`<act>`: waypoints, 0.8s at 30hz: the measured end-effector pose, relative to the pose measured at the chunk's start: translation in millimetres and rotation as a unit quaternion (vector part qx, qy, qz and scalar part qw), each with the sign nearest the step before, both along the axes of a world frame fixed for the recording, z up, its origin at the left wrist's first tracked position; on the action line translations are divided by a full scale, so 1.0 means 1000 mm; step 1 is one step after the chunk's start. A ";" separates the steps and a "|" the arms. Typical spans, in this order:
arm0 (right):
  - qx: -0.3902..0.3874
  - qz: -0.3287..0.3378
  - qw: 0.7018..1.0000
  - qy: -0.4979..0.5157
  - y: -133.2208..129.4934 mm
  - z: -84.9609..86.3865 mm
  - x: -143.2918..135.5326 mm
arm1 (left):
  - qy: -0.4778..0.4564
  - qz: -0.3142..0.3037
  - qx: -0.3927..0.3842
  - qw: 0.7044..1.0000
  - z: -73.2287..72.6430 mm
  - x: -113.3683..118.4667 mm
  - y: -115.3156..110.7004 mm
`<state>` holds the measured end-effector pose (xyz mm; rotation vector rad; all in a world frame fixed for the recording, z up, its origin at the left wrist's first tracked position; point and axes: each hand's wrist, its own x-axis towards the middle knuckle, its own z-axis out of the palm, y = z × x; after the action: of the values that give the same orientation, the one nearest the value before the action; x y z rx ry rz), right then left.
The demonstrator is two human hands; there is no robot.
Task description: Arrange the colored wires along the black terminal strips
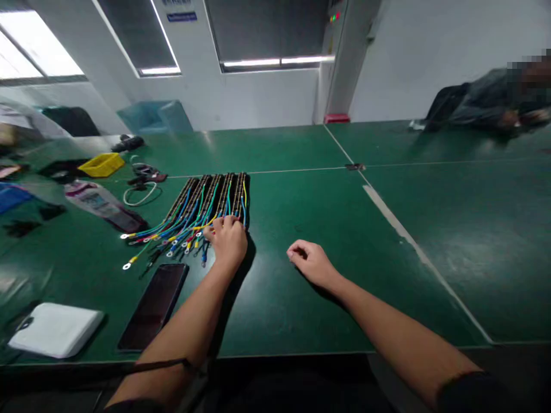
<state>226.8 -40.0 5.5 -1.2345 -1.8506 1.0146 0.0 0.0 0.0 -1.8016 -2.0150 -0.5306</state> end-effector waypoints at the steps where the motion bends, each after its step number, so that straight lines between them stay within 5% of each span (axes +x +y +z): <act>1: 0.002 0.000 1.000 0.001 0.000 0.000 0.000 | 0.000 0.002 -0.006 1.000 0.001 0.001 -0.001; 24: 0.025 0.012 1.000 -0.015 -0.003 0.004 0.003 | -0.058 -0.039 -0.032 0.997 0.017 0.012 -0.011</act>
<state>230.0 -42.8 9.9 -1.2074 -1.9075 0.9625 11.8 -11.4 16.8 -1.9359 -2.0652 -0.6126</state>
